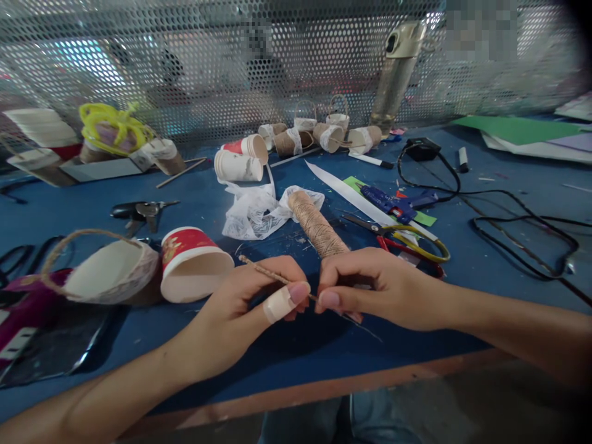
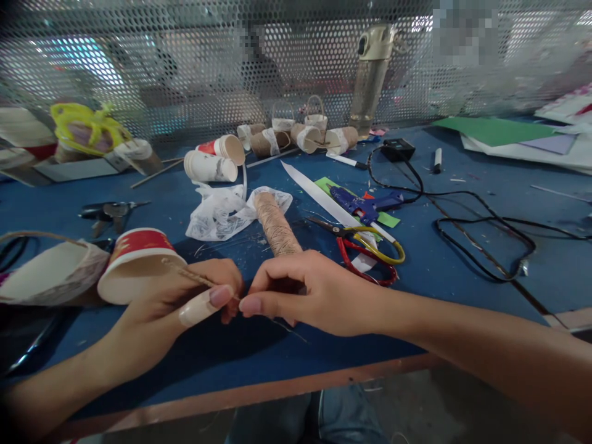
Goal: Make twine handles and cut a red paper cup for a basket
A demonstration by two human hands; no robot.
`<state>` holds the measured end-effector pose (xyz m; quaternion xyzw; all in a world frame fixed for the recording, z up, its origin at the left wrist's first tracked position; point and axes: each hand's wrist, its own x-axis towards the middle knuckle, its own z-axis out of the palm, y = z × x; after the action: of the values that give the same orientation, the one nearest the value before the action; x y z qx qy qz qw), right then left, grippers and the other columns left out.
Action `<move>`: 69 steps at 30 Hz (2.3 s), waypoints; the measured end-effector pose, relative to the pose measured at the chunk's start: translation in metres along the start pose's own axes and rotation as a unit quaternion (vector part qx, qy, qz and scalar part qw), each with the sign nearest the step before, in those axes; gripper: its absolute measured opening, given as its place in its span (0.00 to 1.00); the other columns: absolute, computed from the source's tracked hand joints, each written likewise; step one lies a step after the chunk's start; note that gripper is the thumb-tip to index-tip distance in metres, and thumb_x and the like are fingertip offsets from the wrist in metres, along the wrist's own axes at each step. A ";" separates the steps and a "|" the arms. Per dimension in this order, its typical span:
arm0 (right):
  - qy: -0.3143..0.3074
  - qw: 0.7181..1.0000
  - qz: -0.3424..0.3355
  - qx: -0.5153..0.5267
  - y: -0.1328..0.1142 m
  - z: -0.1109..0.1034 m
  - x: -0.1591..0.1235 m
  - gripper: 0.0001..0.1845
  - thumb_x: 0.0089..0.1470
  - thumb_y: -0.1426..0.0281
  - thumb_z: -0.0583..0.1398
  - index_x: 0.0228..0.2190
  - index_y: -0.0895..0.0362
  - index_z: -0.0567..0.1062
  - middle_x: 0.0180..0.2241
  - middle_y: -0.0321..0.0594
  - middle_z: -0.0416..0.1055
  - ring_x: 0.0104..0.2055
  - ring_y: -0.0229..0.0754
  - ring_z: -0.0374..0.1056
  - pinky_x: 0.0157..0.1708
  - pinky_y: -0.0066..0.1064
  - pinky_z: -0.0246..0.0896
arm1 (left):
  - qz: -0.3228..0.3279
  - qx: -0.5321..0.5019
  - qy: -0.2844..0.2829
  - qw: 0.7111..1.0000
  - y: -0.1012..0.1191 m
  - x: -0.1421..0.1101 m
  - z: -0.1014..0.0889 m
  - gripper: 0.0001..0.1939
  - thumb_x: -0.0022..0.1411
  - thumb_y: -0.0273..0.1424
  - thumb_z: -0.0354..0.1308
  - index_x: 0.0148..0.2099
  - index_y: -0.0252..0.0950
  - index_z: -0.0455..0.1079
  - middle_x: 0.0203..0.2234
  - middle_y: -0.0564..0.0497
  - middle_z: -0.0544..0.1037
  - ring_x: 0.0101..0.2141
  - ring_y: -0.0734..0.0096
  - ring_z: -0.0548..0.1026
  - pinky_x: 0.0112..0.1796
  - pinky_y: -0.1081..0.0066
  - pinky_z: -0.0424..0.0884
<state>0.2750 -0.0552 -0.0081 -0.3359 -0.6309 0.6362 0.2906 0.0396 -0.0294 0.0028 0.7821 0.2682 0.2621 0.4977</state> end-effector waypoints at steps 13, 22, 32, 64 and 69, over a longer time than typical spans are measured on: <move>0.042 0.952 -0.219 -0.208 0.005 -0.022 0.008 0.04 0.64 0.69 0.65 0.36 0.56 0.78 0.36 0.37 0.78 0.40 0.40 0.73 0.55 0.37 0.67 | 0.040 -0.072 -0.016 0.996 0.000 -0.004 -0.005 0.19 0.76 0.39 0.55 0.33 0.35 0.74 0.28 0.50 0.74 0.31 0.70 0.74 0.34 0.71 0.71; 0.007 0.958 -0.235 -0.165 0.003 -0.014 0.002 0.06 0.59 0.70 0.70 0.38 0.56 0.80 0.33 0.36 0.77 0.34 0.38 0.72 0.51 0.37 0.71 | 0.018 -0.074 0.009 0.997 -0.002 -0.005 -0.005 0.18 0.76 0.37 0.56 0.34 0.35 0.75 0.28 0.50 0.75 0.31 0.70 0.74 0.34 0.71 0.72; 0.062 0.971 -0.117 -0.200 -0.005 -0.003 -0.002 0.06 0.64 0.67 0.66 0.37 0.56 0.76 0.34 0.34 0.73 0.29 0.33 0.63 0.32 0.24 0.62 | 0.022 -0.054 -0.015 0.998 -0.003 -0.004 -0.005 0.17 0.76 0.37 0.55 0.34 0.35 0.75 0.28 0.50 0.75 0.31 0.71 0.74 0.33 0.74 0.73; -0.022 1.000 0.006 0.016 -0.003 -0.001 -0.001 0.11 0.66 0.62 0.64 0.36 0.57 0.72 0.26 0.30 0.66 0.28 0.33 0.62 0.30 0.25 0.57 | 0.092 0.027 0.017 0.995 -0.007 -0.007 0.001 0.06 0.74 0.26 0.56 0.43 0.39 0.74 0.36 0.53 0.76 0.36 0.72 0.75 0.38 0.75 0.70; -0.025 0.998 -0.019 0.047 -0.002 -0.001 -0.001 0.12 0.68 0.62 0.61 0.37 0.59 0.73 0.29 0.31 0.65 0.27 0.30 0.60 0.29 0.24 0.57 | 0.088 0.046 0.016 0.995 -0.006 -0.007 -0.002 0.06 0.74 0.26 0.55 0.44 0.38 0.73 0.36 0.53 0.76 0.36 0.73 0.76 0.38 0.76 0.71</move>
<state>0.2759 -0.0550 -0.0059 -0.2937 -0.6136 0.6676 0.3027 0.0322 -0.0313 -0.0034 0.8203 0.2185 0.3047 0.4318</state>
